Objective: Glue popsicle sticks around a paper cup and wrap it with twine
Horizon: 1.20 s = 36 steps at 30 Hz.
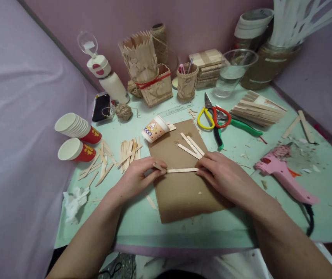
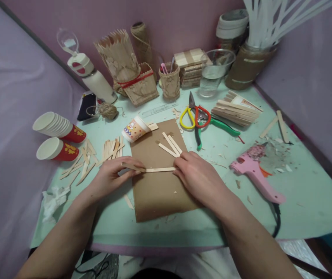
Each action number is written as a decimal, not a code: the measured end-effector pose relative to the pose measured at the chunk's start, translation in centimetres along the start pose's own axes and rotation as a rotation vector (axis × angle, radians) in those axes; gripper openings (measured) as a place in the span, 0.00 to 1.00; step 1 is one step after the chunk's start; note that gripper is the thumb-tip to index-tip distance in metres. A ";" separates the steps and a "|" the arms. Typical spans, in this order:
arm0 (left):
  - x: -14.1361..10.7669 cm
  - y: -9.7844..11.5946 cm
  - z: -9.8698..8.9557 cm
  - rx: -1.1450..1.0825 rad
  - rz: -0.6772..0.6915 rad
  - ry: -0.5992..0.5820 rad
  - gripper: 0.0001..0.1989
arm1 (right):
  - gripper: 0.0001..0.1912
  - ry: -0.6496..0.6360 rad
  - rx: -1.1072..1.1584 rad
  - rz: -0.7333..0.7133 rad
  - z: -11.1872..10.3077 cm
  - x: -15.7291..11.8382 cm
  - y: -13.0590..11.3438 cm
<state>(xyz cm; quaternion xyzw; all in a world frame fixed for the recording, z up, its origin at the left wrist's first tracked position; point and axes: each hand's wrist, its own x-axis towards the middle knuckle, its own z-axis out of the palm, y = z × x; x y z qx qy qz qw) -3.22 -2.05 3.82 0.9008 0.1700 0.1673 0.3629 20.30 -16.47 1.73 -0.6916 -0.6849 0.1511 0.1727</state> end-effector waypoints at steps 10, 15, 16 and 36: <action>-0.1 0.1 0.2 0.105 0.034 -0.038 0.07 | 0.04 0.035 0.038 -0.033 0.2 0.1 0.2; -0.2 0.1 0.4 0.160 0.060 -0.043 0.06 | 0.04 0.031 0.033 -0.024 0.3 0.1 0.2; -0.2 0.1 0.5 0.167 0.056 -0.050 0.07 | 0.04 0.034 0.034 -0.023 0.3 0.1 0.2; -0.1 -0.8 0.8 0.133 0.065 -0.030 0.06 | 0.04 0.017 0.025 -0.037 0.0 0.1 0.0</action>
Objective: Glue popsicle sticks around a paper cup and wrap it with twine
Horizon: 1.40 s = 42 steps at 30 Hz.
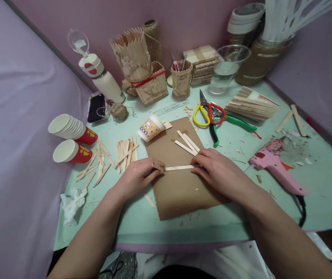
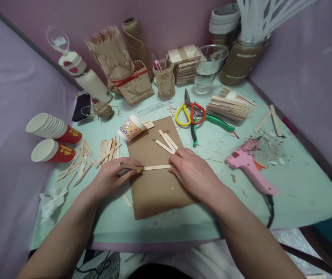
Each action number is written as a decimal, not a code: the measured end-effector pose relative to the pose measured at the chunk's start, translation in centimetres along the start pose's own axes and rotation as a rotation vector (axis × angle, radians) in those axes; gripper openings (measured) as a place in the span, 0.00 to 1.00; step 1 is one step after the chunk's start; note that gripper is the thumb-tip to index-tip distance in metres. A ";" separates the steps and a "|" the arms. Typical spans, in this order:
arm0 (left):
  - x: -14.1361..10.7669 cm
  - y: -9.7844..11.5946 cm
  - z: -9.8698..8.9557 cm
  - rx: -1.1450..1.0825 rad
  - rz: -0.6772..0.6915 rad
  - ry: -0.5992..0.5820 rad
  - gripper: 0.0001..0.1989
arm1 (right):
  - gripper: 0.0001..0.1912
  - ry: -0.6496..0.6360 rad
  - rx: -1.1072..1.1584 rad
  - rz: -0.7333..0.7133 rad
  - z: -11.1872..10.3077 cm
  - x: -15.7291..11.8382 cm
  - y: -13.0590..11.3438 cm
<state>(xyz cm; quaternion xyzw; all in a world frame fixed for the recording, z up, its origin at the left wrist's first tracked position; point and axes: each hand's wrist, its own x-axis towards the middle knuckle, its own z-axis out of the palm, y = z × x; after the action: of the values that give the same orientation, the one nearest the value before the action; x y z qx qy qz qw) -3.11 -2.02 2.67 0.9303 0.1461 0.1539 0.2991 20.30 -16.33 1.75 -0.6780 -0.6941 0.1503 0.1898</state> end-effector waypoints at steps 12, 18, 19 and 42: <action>0.0 0.1 0.0 0.029 0.027 0.018 0.05 | 0.10 -0.033 -0.005 0.006 0.2 0.5 -0.1; 0.0 0.0 0.1 0.029 0.018 0.013 0.05 | 0.10 -0.026 -0.028 0.008 0.1 0.5 -0.3; 0.0 0.0 0.1 0.030 0.023 0.017 0.05 | 0.10 -0.029 -0.028 0.009 0.0 0.5 -0.4; -0.2 -0.2 0.2 0.010 -0.019 0.006 0.05 | 0.04 0.189 0.133 -0.043 -0.5 -0.1 -0.4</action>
<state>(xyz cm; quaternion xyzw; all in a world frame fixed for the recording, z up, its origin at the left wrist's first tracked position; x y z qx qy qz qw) -3.28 -2.00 2.35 0.9299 0.1563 0.1530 0.2957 20.16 -16.52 2.36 -0.6600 -0.6759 0.1275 0.3020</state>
